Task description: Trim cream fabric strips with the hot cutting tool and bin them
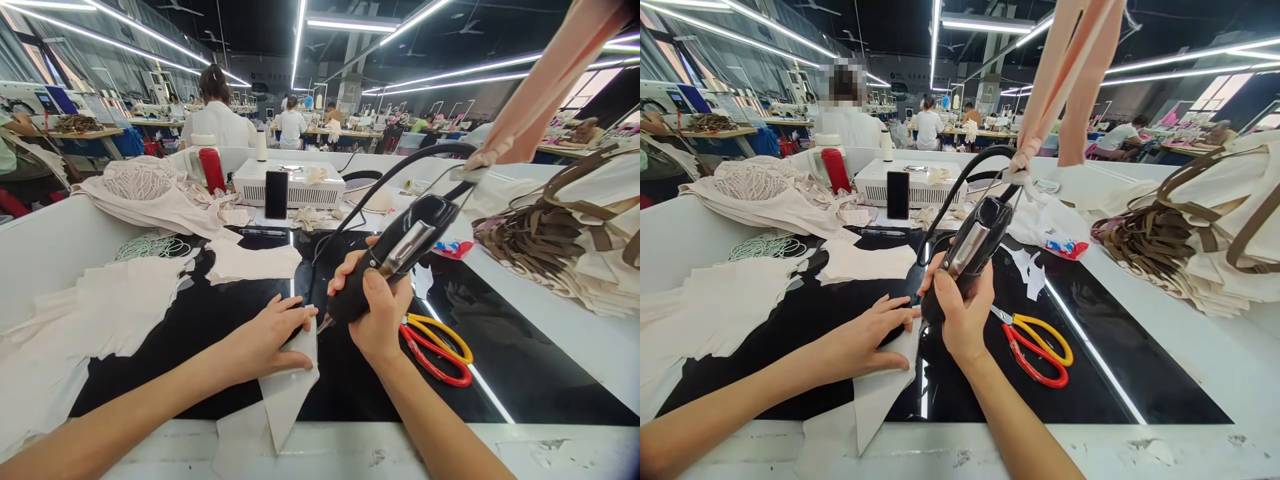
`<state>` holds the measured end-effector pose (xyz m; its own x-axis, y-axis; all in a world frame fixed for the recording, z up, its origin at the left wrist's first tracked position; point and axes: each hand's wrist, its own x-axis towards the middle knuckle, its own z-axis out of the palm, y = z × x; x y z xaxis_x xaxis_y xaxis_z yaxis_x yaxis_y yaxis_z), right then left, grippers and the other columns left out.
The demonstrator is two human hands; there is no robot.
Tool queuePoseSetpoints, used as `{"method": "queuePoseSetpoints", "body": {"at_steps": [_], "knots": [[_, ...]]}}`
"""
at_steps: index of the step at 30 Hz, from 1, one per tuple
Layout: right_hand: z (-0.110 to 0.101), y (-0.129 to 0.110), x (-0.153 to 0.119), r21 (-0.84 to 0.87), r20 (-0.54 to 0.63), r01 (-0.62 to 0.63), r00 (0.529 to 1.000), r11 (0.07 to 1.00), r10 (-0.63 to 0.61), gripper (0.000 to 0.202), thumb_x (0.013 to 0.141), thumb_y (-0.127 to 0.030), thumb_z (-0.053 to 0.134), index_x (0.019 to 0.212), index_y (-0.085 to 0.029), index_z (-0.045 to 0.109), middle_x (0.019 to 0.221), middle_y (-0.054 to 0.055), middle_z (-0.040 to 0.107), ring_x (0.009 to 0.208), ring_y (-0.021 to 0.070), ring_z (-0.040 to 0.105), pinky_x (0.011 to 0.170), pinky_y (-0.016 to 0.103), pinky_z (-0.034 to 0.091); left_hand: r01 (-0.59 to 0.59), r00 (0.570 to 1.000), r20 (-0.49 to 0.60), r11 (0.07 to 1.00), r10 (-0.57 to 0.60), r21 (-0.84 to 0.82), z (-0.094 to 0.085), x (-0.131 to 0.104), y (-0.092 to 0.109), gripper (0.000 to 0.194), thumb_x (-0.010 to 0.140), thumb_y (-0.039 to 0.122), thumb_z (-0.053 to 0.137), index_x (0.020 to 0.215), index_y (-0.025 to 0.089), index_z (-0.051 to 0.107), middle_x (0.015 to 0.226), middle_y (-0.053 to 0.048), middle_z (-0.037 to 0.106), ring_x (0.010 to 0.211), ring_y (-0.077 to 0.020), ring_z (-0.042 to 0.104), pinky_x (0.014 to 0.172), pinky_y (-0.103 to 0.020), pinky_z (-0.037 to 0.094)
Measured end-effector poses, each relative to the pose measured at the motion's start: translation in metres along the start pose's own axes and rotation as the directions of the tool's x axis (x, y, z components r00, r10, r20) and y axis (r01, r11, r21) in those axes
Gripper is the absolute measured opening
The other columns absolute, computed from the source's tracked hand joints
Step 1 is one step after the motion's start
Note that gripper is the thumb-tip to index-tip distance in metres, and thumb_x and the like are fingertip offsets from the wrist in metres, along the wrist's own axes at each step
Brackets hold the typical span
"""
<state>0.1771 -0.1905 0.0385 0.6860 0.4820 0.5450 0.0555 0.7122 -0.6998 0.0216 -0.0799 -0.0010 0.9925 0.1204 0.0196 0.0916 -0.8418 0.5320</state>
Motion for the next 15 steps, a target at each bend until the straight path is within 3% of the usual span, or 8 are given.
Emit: {"method": "queuePoseSetpoints", "body": {"at_steps": [6, 11, 15], "knots": [[0.0016, 0.0011, 0.0002, 0.02, 0.016, 0.009, 1.0, 1.0, -0.009, 0.035, 0.089, -0.041, 0.081, 0.113, -0.027, 0.06, 0.084, -0.005, 0.068, 0.061, 0.0114, 0.063, 0.056, 0.026, 0.057, 0.019, 1.0, 0.014, 1.0, -0.019, 0.002, -0.0014, 0.0008, 0.0016, 0.042, 0.09, 0.037, 0.091, 0.114, 0.021, 0.061, 0.16, -0.016, 0.059, 0.164, -0.0438, 0.034, 0.128, -0.083, 0.023], [-0.0031, 0.0026, 0.0034, -0.008, -0.005, 0.028, 1.0, 1.0, -0.028, 0.036, 0.087, -0.044, 0.083, 0.111, -0.026, 0.061, 0.083, -0.006, 0.068, 0.059, 0.011, 0.062, 0.055, 0.026, 0.057, -0.015, 1.0, -0.011, 1.0, 0.015, 0.014, 0.0003, -0.0008, -0.0017, 0.051, 0.091, 0.038, 0.091, 0.129, 0.023, 0.061, 0.159, -0.016, 0.062, 0.164, -0.0436, 0.035, 0.127, -0.085, 0.022], [-0.0063, 0.0042, 0.0051, -0.013, -0.017, 0.027, 0.999, 1.0, -0.027, 0.041, 0.086, -0.045, 0.084, 0.113, -0.026, 0.06, 0.082, -0.005, 0.068, 0.059, 0.011, 0.061, 0.054, 0.026, 0.056, -0.015, 1.0, 0.002, 1.0, 0.015, 0.022, 0.0016, -0.0018, -0.0035, 0.037, 0.093, 0.039, 0.089, 0.115, 0.021, 0.065, 0.165, -0.014, 0.056, 0.164, -0.0449, 0.034, 0.127, -0.085, 0.021]]}}
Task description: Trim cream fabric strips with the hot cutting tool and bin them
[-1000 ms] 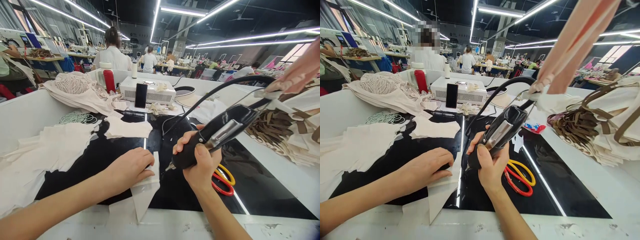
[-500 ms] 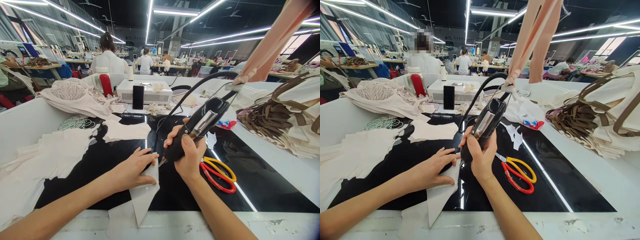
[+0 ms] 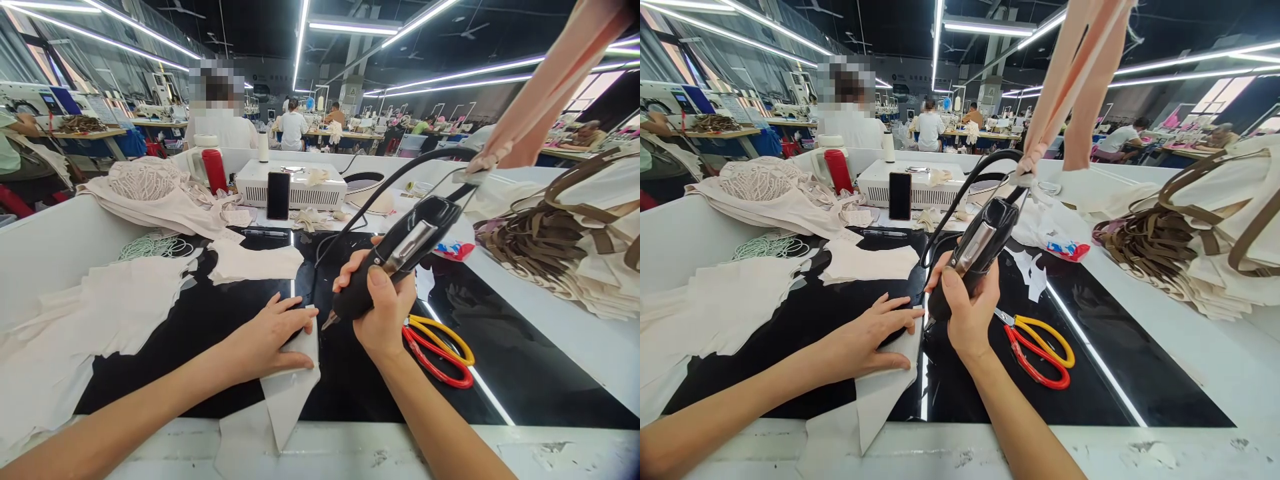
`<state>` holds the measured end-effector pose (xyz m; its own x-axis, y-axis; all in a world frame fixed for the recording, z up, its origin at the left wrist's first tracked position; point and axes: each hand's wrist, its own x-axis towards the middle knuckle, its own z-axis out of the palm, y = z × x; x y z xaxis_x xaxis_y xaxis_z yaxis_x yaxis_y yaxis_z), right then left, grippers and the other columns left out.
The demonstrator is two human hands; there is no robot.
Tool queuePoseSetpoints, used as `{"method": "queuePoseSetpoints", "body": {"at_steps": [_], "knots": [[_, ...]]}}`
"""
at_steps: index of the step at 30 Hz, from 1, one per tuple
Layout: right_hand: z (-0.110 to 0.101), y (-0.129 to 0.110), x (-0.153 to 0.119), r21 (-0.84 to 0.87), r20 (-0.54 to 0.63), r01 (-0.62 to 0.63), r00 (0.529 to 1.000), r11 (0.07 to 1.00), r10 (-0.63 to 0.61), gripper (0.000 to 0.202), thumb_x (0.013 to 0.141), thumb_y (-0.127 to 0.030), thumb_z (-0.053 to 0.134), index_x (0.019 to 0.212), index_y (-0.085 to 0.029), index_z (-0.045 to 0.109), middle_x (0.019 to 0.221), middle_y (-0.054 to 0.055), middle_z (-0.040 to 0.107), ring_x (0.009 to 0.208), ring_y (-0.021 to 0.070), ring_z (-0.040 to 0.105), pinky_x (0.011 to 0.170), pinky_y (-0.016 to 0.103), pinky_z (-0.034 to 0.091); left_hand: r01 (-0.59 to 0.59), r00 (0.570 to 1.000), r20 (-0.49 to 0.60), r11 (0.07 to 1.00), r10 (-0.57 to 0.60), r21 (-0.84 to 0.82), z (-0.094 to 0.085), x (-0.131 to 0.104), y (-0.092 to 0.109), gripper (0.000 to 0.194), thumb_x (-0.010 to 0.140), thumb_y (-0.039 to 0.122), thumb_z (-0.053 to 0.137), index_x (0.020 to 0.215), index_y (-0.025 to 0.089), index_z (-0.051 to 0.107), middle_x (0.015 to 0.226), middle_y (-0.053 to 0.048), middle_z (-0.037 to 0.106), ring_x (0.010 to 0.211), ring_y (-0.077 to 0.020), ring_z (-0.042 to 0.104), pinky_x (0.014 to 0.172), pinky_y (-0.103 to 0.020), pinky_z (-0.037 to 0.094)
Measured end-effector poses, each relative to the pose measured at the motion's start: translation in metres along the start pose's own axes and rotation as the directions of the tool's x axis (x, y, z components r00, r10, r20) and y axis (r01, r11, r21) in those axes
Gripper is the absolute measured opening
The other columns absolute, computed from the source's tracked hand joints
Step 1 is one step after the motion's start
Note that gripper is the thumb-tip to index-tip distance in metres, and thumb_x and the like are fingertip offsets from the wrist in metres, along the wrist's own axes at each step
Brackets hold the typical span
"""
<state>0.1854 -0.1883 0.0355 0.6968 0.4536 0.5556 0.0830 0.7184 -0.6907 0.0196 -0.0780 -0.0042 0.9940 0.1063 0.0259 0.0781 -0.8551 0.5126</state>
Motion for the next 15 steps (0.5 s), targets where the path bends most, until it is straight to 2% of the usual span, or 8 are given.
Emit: {"method": "queuePoseSetpoints", "body": {"at_steps": [3, 5, 7, 9, 12, 15], "knots": [[0.0001, 0.0015, -0.0004, 0.0, 0.0, -0.006, 1.0, 1.0, 0.006, 0.042, 0.086, -0.046, 0.084, 0.114, -0.026, 0.06, 0.082, -0.005, 0.068, 0.059, 0.0112, 0.061, 0.054, 0.026, 0.055, 0.025, 1.0, 0.011, 1.0, -0.025, 0.004, 0.0001, -0.0004, 0.0006, 0.039, 0.093, 0.039, 0.088, 0.12, 0.021, 0.068, 0.154, -0.015, 0.065, 0.164, -0.0445, 0.034, 0.128, -0.084, 0.019], [0.001, 0.0021, -0.0012, -0.004, -0.004, -0.013, 1.0, 1.0, 0.013, 0.042, 0.085, -0.046, 0.084, 0.114, -0.027, 0.061, 0.083, -0.005, 0.067, 0.059, 0.0116, 0.061, 0.054, 0.026, 0.056, 0.043, 0.999, 0.01, 0.999, -0.043, -0.001, -0.0005, -0.0004, 0.0021, 0.053, 0.093, 0.039, 0.089, 0.138, 0.023, 0.065, 0.137, -0.012, 0.074, 0.164, -0.0421, 0.037, 0.13, -0.082, 0.018], [0.0021, 0.0023, -0.0018, -0.006, -0.008, -0.017, 1.0, 1.0, 0.017, 0.041, 0.084, -0.046, 0.084, 0.112, -0.027, 0.061, 0.083, -0.005, 0.067, 0.06, 0.0117, 0.061, 0.054, 0.026, 0.056, 0.056, 0.998, 0.01, 0.998, -0.056, -0.007, -0.0012, -0.0003, 0.0039, 0.066, 0.093, 0.041, 0.089, 0.149, 0.025, 0.059, 0.129, -0.01, 0.077, 0.164, -0.0402, 0.038, 0.132, -0.08, 0.017], [0.0032, 0.002, -0.002, -0.003, -0.01, -0.018, 1.0, 1.0, 0.018, 0.04, 0.084, -0.046, 0.084, 0.111, -0.028, 0.06, 0.082, -0.005, 0.067, 0.059, 0.0117, 0.06, 0.054, 0.026, 0.055, 0.064, 0.998, 0.011, 0.998, -0.064, 0.0, -0.0018, -0.0001, 0.0055, 0.059, 0.092, 0.043, 0.09, 0.142, 0.024, 0.063, 0.139, -0.011, 0.074, 0.164, -0.0405, 0.037, 0.133, -0.078, 0.017], [0.005, 0.0014, -0.0014, 0.005, -0.014, -0.021, 1.0, 1.0, 0.021, 0.04, 0.084, -0.046, 0.083, 0.112, -0.028, 0.061, 0.081, -0.005, 0.066, 0.058, 0.0116, 0.06, 0.053, 0.026, 0.055, 0.067, 0.998, 0.008, 0.998, -0.067, 0.019, -0.0018, -0.0001, 0.0074, 0.04, 0.092, 0.046, 0.09, 0.115, 0.021, 0.07, 0.162, -0.012, 0.059, 0.164, -0.0424, 0.035, 0.133, -0.077, 0.018], [0.0066, 0.0011, -0.0007, 0.016, -0.028, -0.027, 0.999, 0.999, 0.028, 0.04, 0.083, -0.045, 0.084, 0.11, -0.027, 0.062, 0.08, -0.005, 0.066, 0.058, 0.0113, 0.059, 0.052, 0.025, 0.054, 0.064, 0.998, 0.004, 0.998, -0.064, 0.022, -0.0013, 0.0, 0.0089, 0.039, 0.093, 0.046, 0.089, 0.116, 0.02, 0.071, 0.159, -0.012, 0.062, 0.164, -0.041, 0.036, 0.134, -0.077, 0.017]]}}
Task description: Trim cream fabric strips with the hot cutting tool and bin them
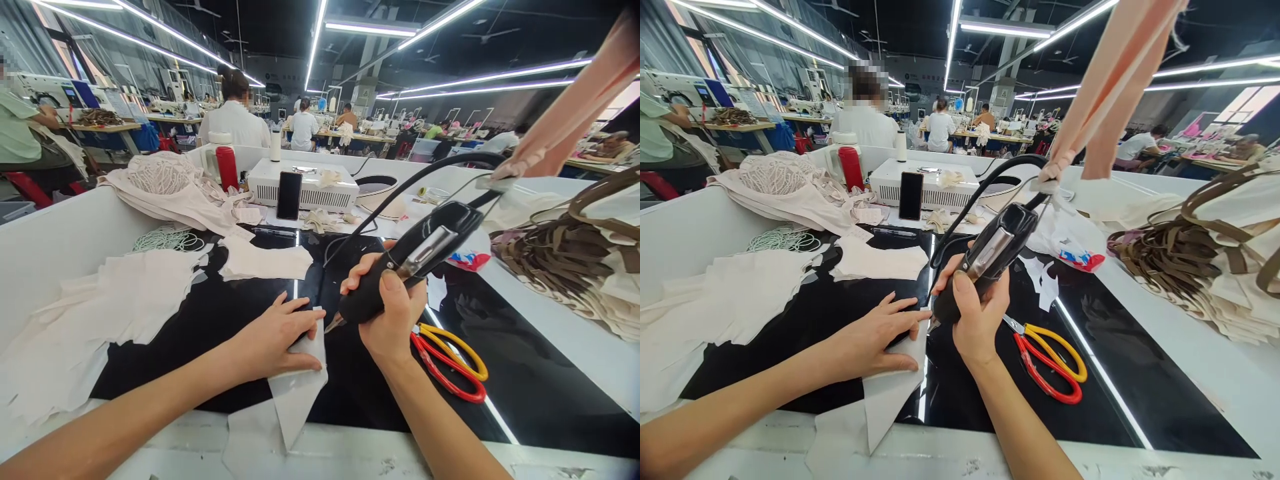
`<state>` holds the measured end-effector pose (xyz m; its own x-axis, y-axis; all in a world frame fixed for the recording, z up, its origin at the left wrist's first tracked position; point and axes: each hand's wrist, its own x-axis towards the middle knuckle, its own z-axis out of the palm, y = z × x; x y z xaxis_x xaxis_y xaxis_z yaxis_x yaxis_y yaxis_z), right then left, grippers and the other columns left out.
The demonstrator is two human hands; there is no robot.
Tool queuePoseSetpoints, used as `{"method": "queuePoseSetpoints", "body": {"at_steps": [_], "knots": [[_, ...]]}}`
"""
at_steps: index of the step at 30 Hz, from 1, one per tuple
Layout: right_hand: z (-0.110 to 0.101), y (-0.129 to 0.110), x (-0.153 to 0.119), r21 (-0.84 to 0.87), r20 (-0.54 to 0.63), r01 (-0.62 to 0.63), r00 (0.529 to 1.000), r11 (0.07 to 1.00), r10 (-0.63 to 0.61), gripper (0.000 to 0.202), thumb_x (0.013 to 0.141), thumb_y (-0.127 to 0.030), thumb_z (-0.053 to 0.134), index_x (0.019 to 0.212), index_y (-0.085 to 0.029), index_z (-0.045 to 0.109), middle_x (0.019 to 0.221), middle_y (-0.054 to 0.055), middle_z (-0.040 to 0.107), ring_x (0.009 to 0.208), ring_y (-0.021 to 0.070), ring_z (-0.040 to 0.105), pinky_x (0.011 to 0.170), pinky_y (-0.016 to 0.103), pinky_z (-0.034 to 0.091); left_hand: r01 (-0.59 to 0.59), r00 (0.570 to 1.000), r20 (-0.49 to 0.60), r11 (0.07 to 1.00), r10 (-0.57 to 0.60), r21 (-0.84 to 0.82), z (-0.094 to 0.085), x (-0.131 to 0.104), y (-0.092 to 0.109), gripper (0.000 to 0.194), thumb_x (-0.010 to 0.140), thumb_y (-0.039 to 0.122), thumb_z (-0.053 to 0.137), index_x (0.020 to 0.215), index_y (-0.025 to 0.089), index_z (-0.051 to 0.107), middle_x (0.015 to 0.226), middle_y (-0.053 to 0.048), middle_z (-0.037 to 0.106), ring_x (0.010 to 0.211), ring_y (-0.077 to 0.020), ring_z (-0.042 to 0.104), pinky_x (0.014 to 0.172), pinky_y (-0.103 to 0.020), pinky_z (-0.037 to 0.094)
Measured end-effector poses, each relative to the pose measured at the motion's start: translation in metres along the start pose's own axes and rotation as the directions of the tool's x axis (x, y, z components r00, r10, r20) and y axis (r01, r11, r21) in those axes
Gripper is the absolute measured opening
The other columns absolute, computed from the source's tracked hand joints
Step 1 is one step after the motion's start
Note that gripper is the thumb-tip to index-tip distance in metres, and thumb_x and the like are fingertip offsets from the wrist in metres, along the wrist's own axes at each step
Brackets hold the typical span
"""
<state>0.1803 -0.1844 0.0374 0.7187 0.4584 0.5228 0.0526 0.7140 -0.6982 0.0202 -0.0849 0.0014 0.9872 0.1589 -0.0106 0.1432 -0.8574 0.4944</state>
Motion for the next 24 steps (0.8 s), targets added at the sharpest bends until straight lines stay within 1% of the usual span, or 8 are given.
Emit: {"method": "queuePoseSetpoints", "body": {"at_steps": [3, 5, 7, 11, 16, 20, 22, 24], "knots": [[0.001, 0.0, -0.001, 0.001, -0.013, -0.008, 1.0, 1.0, 0.008, 0.039, 0.082, -0.044, 0.085, 0.107, -0.026, 0.061, 0.08, -0.005, 0.066, 0.058, 0.0115, 0.059, 0.052, 0.026, 0.055, -0.001, 1.0, 0.011, 1.0, 0.001, -0.004, 0.0, 0.001, 0.001, 0.05, 0.093, 0.045, 0.089, 0.132, 0.021, 0.069, 0.144, -0.012, 0.072, 0.164, -0.0399, 0.037, 0.133, -0.077, 0.017], [0.001, 0.0, -0.002, -0.003, -0.007, -0.013, 1.0, 1.0, 0.013, 0.039, 0.082, -0.044, 0.085, 0.107, -0.026, 0.06, 0.08, -0.005, 0.066, 0.058, 0.0118, 0.059, 0.052, 0.026, 0.055, -0.001, 1.0, 0.015, 1.0, 0.001, -0.009, -0.001, 0.001, 0.002, 0.059, 0.093, 0.046, 0.089, 0.141, 0.022, 0.066, 0.138, -0.012, 0.075, 0.164, -0.0404, 0.037, 0.133, -0.077, 0.018], [0.0, 0.0, -0.003, -0.012, -0.001, -0.012, 1.0, 1.0, 0.012, 0.039, 0.083, -0.044, 0.084, 0.107, -0.026, 0.059, 0.08, -0.005, 0.066, 0.059, 0.0119, 0.06, 0.053, 0.026, 0.055, -0.003, 1.0, 0.014, 1.0, 0.003, -0.013, -0.002, 0.002, 0.002, 0.065, 0.093, 0.046, 0.089, 0.147, 0.022, 0.062, 0.135, -0.012, 0.075, 0.163, -0.0412, 0.038, 0.132, -0.077, 0.02], [-0.001, 0.001, -0.004, -0.03, 0.009, -0.003, 1.0, 1.0, 0.003, 0.038, 0.085, -0.044, 0.082, 0.109, -0.027, 0.058, 0.081, -0.005, 0.066, 0.059, 0.0119, 0.06, 0.053, 0.026, 0.054, -0.012, 1.0, 0.014, 1.0, 0.012, -0.009, -0.002, 0.002, 0.002, 0.072, 0.093, 0.046, 0.089, 0.153, 0.024, 0.058, 0.135, -0.011, 0.075, 0.163, -0.0428, 0.038, 0.131, -0.078, 0.019], [-0.001, 0.001, -0.004, -0.034, 0.017, 0.001, 1.0, 0.999, 0.0, 0.042, 0.084, -0.045, 0.083, 0.115, -0.027, 0.061, 0.082, -0.005, 0.067, 0.059, 0.012, 0.061, 0.053, 0.026, 0.054, -0.025, 1.0, 0.01, 1.0, 0.025, -0.005, -0.001, 0.0, 0.0, 0.076, 0.094, 0.046, 0.088, 0.158, 0.024, 0.054, 0.13, -0.01, 0.077, 0.162, -0.0436, 0.039, 0.131, -0.08, 0.019], [0.0, 0.001, -0.005, -0.043, 0.028, 0.008, 1.0, 0.999, -0.006, 0.038, 0.085, -0.045, 0.083, 0.11, -0.027, 0.06, 0.081, -0.005, 0.067, 0.059, 0.0121, 0.061, 0.053, 0.027, 0.054, -0.022, 1.0, 0.017, 1.0, 0.022, 0.006, -0.004, -0.005, -0.002, 0.078, 0.096, 0.046, 0.086, 0.161, 0.024, 0.049, 0.125, -0.009, 0.077, 0.162, -0.0437, 0.039, 0.131, -0.08, 0.018], [0.0, 0.001, -0.005, -0.044, 0.028, 0.009, 1.0, 0.999, -0.008, 0.039, 0.085, -0.045, 0.083, 0.111, -0.027, 0.06, 0.081, -0.005, 0.066, 0.059, 0.0122, 0.061, 0.053, 0.027, 0.054, -0.012, 0.999, 0.031, 1.0, 0.012, 0.008, -0.004, -0.007, -0.002, 0.08, 0.097, 0.046, 0.084, 0.163, 0.023, 0.046, 0.123, -0.008, 0.078, 0.162, -0.043, 0.039, 0.132, -0.079, 0.018], [0.0, 0.0, -0.005, -0.044, 0.023, 0.006, 1.0, 0.999, -0.005, 0.041, 0.084, -0.045, 0.084, 0.114, -0.027, 0.061, 0.081, -0.005, 0.066, 0.058, 0.0123, 0.061, 0.053, 0.027, 0.054, -0.002, 0.999, 0.034, 1.0, 0.002, 0.012, -0.004, -0.008, -0.002, 0.082, 0.098, 0.047, 0.083, 0.165, 0.022, 0.043, 0.126, -0.009, 0.077, 0.163, -0.0424, 0.037, 0.133, -0.077, 0.019]]}}
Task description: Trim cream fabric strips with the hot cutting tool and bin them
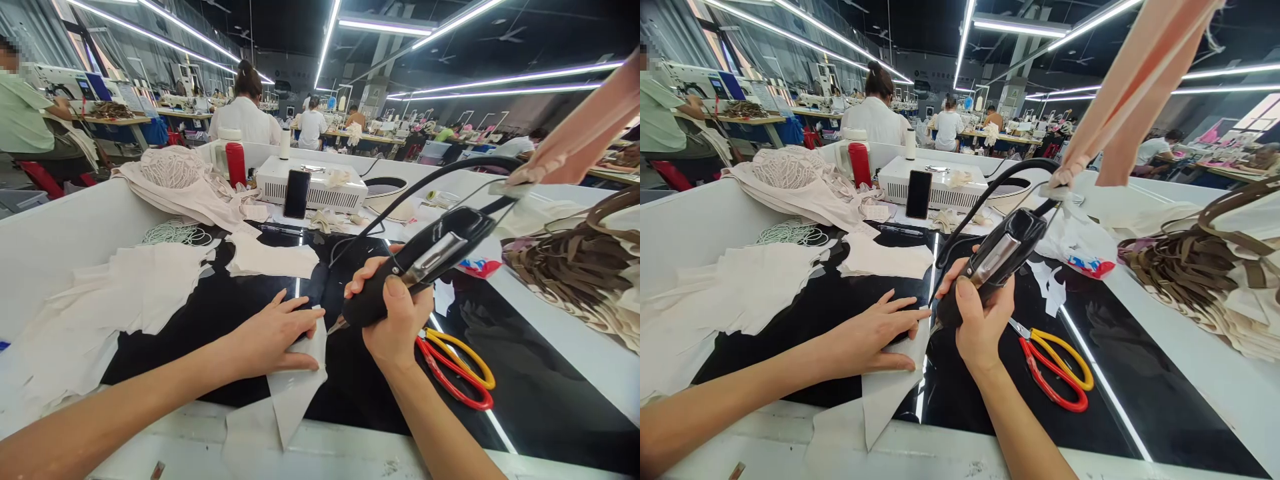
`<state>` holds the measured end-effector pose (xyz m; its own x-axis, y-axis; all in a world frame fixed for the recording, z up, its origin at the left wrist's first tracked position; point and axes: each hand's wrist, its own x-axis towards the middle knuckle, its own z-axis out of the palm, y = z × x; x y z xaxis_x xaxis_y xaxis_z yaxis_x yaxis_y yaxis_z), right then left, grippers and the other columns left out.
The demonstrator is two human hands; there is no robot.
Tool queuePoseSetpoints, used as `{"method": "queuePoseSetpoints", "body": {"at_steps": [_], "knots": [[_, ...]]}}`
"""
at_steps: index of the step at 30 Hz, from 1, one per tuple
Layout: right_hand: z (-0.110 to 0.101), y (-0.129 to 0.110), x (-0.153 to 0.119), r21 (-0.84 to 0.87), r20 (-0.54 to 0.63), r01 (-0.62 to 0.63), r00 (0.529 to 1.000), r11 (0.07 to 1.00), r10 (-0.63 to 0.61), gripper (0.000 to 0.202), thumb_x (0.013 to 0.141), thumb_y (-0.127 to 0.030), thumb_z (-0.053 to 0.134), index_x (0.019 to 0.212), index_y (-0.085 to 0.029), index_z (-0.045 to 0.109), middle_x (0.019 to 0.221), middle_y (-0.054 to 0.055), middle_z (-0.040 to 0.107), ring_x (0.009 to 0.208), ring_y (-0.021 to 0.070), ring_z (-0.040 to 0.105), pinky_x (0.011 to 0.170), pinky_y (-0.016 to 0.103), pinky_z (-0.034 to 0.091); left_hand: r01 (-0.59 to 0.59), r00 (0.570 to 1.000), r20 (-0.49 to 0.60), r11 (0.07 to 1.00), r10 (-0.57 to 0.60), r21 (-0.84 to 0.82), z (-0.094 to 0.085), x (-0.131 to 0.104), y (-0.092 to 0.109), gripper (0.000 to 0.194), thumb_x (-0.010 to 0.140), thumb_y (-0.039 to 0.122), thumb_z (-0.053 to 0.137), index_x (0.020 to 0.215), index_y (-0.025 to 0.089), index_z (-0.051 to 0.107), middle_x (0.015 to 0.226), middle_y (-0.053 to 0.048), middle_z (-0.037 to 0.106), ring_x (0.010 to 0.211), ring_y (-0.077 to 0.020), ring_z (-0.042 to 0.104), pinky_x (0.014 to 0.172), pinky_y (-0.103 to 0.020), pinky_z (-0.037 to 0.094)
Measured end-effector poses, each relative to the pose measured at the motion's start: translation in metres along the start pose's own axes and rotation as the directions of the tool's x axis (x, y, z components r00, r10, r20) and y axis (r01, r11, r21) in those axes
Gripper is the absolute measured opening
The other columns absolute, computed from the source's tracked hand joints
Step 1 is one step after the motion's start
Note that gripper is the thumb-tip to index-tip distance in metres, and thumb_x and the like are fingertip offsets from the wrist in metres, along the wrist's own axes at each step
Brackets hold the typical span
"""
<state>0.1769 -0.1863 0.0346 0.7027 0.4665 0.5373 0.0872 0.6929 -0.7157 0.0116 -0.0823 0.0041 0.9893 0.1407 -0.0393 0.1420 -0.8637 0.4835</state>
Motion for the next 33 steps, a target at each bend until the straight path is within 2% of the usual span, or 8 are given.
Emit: {"method": "queuePoseSetpoints", "body": {"at_steps": [2, 5, 7, 14, 25, 33], "knots": [[0.0004, -0.0003, 0.0003, 0.003, -0.008, -0.008, 1.0, 1.0, 0.008, 0.043, 0.083, -0.045, 0.084, 0.114, -0.027, 0.062, 0.081, -0.005, 0.067, 0.058, 0.0123, 0.061, 0.052, 0.027, 0.054, 0.0, 1.0, -0.006, 1.0, 0.0, 0.015, 0.0008, -0.0002, 0.0003, 0.082, 0.097, 0.048, 0.084, 0.164, 0.021, 0.045, 0.139, -0.012, 0.074, 0.164, -0.043, 0.035, 0.133, -0.077, 0.019], [0.0006, -0.0012, 0.0009, -0.002, -0.014, -0.01, 1.0, 1.0, 0.01, 0.043, 0.082, -0.044, 0.084, 0.115, -0.027, 0.062, 0.08, -0.005, 0.068, 0.058, 0.0126, 0.062, 0.052, 0.027, 0.055, -0.021, 1.0, -0.011, 0.998, 0.022, 0.055, 0.0019, 0.0003, 0.0008, 0.069, 0.097, 0.051, 0.083, 0.154, 0.023, 0.056, 0.164, -0.013, 0.057, 0.164, -0.0451, 0.034, 0.132, -0.079, 0.019], [0.0006, -0.0018, 0.0012, -0.007, -0.01, -0.003, 1.0, 1.0, 0.003, 0.043, 0.082, -0.043, 0.084, 0.115, -0.027, 0.062, 0.079, -0.006, 0.068, 0.057, 0.0128, 0.063, 0.052, 0.027, 0.055, -0.036, 0.999, -0.011, 0.997, 0.037, 0.072, 0.0021, 0.0007, 0.0011, 0.063, 0.098, 0.052, 0.082, 0.149, 0.024, 0.06, 0.17, -0.012, 0.05, 0.164, -0.0451, 0.035, 0.132, -0.079, 0.019], [-0.0003, -0.0042, 0.0024, -0.001, -0.005, 0.002, 1.0, 1.0, -0.002, 0.043, 0.08, -0.043, 0.085, 0.113, -0.026, 0.064, 0.077, -0.005, 0.069, 0.055, 0.0134, 0.064, 0.052, 0.028, 0.058, -0.066, 0.996, -0.048, 0.996, 0.069, 0.058, 0.0011, 0.002, 0.003, 0.057, 0.1, 0.056, 0.078, 0.146, 0.025, 0.065, 0.168, -0.011, 0.054, 0.162, -0.0424, 0.039, 0.133, -0.076, 0.019], [0.0022, -0.01, 0.0094, -0.016, -0.026, -0.001, 1.0, 1.0, 0.0, 0.04, 0.08, -0.041, 0.085, 0.11, -0.026, 0.065, 0.075, -0.006, 0.065, 0.054, 0.013, 0.061, 0.05, 0.026, 0.056, -0.055, 0.998, -0.027, 0.995, 0.057, 0.079, 0.0046, 0.0057, 0.0055, 0.05, 0.1, 0.055, 0.078, 0.139, 0.027, 0.065, 0.168, -0.007, 0.054, 0.161, -0.0426, 0.04, 0.133, -0.075, 0.02], [0.0031, -0.0071, 0.0069, -0.031, -0.007, -0.006, 1.0, 0.999, 0.005, 0.039, 0.081, -0.04, 0.083, 0.112, -0.026, 0.063, 0.076, -0.005, 0.064, 0.055, 0.013, 0.061, 0.051, 0.026, 0.055, -0.075, 0.996, -0.041, 0.993, 0.079, 0.096, 0.0048, 0.0068, 0.0052, 0.044, 0.102, 0.049, 0.077, 0.137, 0.025, 0.066, 0.167, -0.007, 0.055, 0.16, -0.0431, 0.042, 0.132, -0.076, 0.023]]}}
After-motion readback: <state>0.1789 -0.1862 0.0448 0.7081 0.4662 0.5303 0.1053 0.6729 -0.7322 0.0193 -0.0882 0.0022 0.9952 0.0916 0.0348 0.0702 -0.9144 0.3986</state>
